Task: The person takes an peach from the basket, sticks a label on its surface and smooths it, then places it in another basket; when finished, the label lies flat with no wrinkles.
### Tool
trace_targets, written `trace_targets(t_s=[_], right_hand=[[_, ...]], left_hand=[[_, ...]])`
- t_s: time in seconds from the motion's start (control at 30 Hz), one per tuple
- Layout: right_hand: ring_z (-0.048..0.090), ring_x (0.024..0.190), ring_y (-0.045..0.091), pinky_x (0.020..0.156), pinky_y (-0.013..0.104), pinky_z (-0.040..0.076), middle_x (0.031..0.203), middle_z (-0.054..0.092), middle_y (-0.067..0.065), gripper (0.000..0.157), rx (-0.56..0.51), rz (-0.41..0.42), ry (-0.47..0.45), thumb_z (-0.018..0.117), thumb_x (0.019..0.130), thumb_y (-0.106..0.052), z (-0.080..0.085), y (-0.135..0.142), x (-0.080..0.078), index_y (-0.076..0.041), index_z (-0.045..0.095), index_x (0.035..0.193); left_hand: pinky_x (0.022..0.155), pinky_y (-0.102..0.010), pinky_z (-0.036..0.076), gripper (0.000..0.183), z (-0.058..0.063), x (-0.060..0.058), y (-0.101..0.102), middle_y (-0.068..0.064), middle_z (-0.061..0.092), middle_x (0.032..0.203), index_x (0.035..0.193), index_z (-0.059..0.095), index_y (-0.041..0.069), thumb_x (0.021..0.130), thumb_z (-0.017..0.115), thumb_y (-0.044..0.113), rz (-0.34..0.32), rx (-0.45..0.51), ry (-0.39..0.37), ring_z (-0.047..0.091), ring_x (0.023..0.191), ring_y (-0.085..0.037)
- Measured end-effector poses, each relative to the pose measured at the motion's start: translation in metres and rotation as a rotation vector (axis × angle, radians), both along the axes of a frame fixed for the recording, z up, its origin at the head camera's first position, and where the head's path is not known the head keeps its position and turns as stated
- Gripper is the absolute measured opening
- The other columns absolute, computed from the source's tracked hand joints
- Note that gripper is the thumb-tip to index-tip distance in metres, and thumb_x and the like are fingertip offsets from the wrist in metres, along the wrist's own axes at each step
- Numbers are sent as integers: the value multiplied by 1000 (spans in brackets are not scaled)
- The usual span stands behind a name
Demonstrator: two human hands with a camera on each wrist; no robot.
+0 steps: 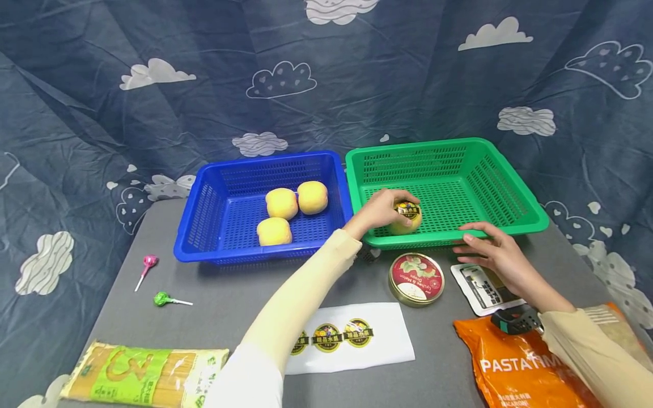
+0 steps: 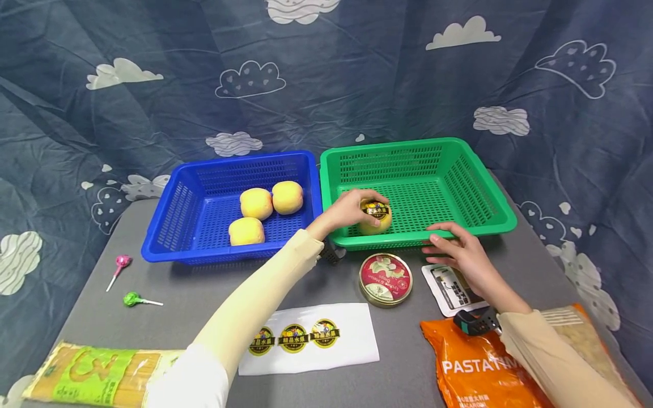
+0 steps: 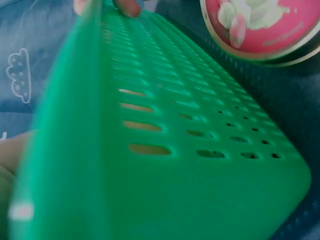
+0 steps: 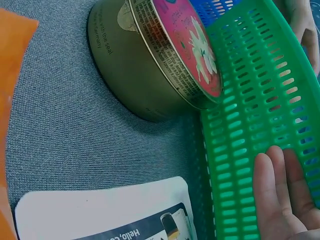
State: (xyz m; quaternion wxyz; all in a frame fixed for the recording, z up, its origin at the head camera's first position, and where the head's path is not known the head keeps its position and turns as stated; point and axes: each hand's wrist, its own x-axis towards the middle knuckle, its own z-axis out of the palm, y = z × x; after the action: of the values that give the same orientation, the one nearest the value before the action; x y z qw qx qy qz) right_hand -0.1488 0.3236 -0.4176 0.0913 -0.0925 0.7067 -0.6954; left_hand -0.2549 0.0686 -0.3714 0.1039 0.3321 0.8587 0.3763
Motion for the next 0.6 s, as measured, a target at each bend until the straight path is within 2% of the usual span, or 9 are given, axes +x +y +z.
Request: trace_targets(t_s=[0.07, 0.1, 0.2, 0.27, 0.33, 0.47, 0.5, 0.6], right_hand=[[60, 94, 25, 74, 40, 50, 119, 45, 12, 33, -11, 2, -1, 49, 93, -15, -1, 2, -1, -6, 45, 125], [61, 94, 25, 75, 41, 49, 118, 44, 12, 35, 18, -26, -13, 51, 93, -17, 0, 1, 0, -5, 45, 125], [59, 96, 30, 75, 42, 49, 118, 45, 12, 37, 5, -20, -9, 50, 93, -16, -8, 4, -4, -3, 42, 127], [58, 97, 31, 75, 42, 49, 118, 45, 12, 38, 24, -21, -7, 49, 94, -18, -10, 5, -5, -3, 42, 128], [58, 97, 32, 75, 42, 49, 118, 46, 12, 36, 18, -21, -5, 48, 94, -16, -10, 5, -5, -3, 42, 128], [59, 96, 28, 76, 41, 48, 116, 47, 13, 35, 39, -24, -6, 48, 94, -17, 1, -2, 1, -5, 43, 126], [60, 95, 27, 76, 41, 49, 116, 47, 13, 35, 33, -31, -8, 49, 94, -17, 4, -4, 3, -5, 44, 126], [61, 94, 24, 75, 39, 49, 116, 47, 15, 35, 49, -34, -1, 49, 94, -18, 9, -6, 6, -6, 44, 126]], left_hand=[[76, -18, 38, 47, -1, 1, 4, -1, 59, 115, 115, 62, 14, 71, 76, 9, 35, -60, -24, 51, 99, -12], [74, -18, 37, 46, -1, 1, 5, -1, 58, 116, 115, 62, 15, 71, 75, 7, 52, -102, -27, 50, 99, -12], [65, -18, 36, 46, -1, 4, 6, -3, 56, 119, 115, 62, 15, 72, 69, -1, 90, -205, -31, 48, 95, -14], [62, -19, 35, 47, -1, 6, 6, -4, 56, 119, 117, 61, 14, 73, 65, -4, 87, -251, -11, 48, 93, -16], [63, -20, 35, 48, 2, 8, 4, -5, 57, 118, 120, 59, 14, 75, 63, -2, 70, -264, 14, 48, 97, -18], [78, -23, 34, 48, 14, 13, -6, -4, 57, 118, 127, 52, 14, 81, 63, 8, 38, -222, 47, 45, 108, -21], [82, -23, 33, 48, 18, 15, -11, -3, 56, 120, 128, 51, 14, 82, 64, 10, 34, -190, 49, 43, 113, -20], [89, -24, 35, 47, 30, 22, -28, -3, 52, 125, 129, 49, 15, 84, 63, 12, 38, -51, 13, 46, 112, -17]])
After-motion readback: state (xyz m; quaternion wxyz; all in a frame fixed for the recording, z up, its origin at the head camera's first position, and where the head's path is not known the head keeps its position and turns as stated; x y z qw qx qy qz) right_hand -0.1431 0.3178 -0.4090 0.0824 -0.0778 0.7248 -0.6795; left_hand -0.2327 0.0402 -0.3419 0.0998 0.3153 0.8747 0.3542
